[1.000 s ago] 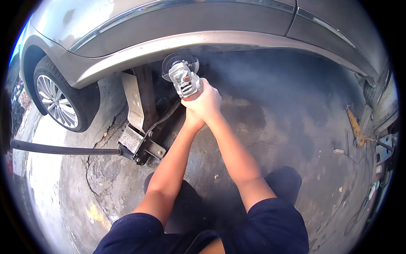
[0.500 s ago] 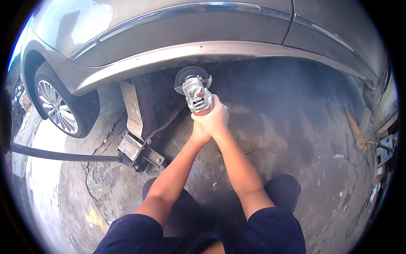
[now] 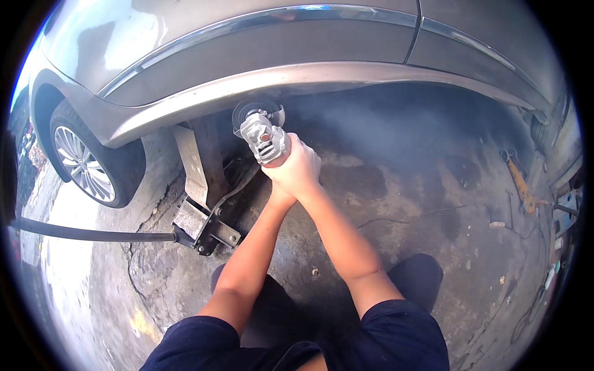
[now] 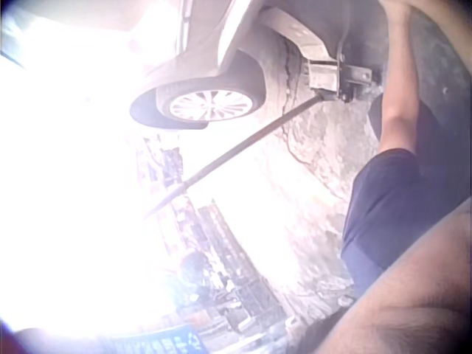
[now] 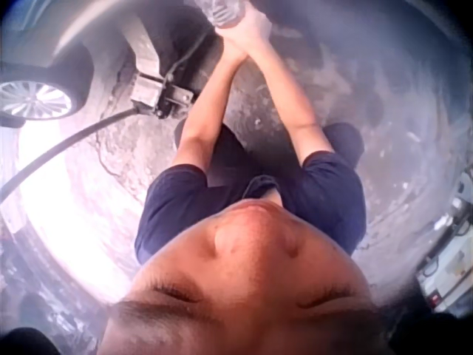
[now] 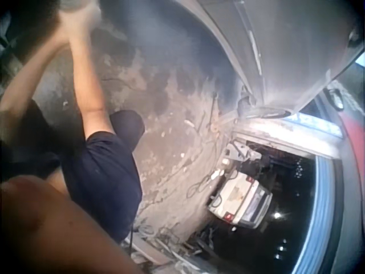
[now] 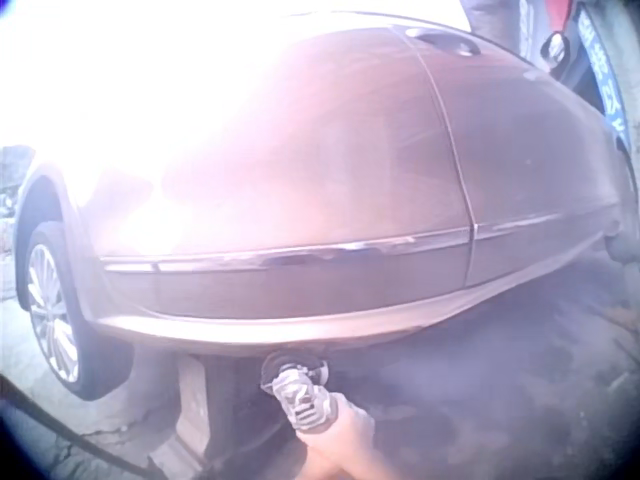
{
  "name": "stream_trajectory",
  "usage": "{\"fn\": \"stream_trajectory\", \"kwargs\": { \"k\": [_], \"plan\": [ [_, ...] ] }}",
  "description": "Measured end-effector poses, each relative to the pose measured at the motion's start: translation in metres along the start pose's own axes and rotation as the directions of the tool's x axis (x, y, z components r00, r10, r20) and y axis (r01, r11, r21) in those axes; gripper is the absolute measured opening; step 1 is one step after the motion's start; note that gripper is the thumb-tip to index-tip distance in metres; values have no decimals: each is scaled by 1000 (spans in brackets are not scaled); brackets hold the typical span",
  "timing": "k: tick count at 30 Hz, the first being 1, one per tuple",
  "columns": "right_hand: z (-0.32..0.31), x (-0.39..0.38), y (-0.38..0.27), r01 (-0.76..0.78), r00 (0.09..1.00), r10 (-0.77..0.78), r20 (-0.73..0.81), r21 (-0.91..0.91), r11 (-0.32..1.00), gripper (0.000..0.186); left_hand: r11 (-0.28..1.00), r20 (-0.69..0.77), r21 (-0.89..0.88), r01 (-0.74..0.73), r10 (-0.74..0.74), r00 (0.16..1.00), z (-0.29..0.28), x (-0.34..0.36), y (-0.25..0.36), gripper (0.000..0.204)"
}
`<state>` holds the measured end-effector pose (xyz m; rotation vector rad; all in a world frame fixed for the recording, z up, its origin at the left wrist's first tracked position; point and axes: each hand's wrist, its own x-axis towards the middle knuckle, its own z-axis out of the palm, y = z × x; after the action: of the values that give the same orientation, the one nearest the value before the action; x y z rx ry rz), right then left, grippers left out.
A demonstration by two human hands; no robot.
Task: The person uses an angle grinder to smooth the lower side panel of a silver car. The car is elevated on a jack, and the person kneels on the ground while operating the tool along the vehicle's body.
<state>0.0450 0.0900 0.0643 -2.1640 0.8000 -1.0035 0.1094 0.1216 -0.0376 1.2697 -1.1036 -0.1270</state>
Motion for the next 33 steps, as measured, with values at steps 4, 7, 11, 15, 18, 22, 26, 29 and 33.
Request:
{"fn": "stream_trajectory", "kwargs": {
  "k": [4,7,11,15,18,22,26,29,33],
  "plan": [
    [1,-1,-3,8,998,-1,-63,110,994,58,996,-4,-77,56,-56,998,-4,-2,6,45],
    [-1,-6,0,-31,999,35,-39,91,995,59,995,14,-70,73,-72,997,-4,-3,10,45],
    [-3,-3,-10,-46,999,47,-26,52,998,59,995,14,-68,68,-67,998,-6,-3,11,45],
    [-2,-3,-7,-53,998,55,-16,90,995,60,996,5,-66,54,-53,999,-4,4,5,46],
    [-2,2,-8,-45,999,46,-3,26,999,59,992,19,-122,45,-43,999,-3,3,15,45],
    [-2,-2,-16,-70,996,68,52,41,997,60,994,27,-86,73,-71,997,-5,0,11,44],
    [-14,-1,0,-67,996,76,-55,149,987,63,992,51,-110,68,-62,997,4,5,16,44],
    [-9,3,-7,-88,994,90,58,-40,995,62,993,35,-94,78,-75,997,2,3,10,43],
    [-14,-2,7,2,993,19,-114,181,983,59,990,65,-130,63,-55,996,8,4,13,43]
  ]
}}
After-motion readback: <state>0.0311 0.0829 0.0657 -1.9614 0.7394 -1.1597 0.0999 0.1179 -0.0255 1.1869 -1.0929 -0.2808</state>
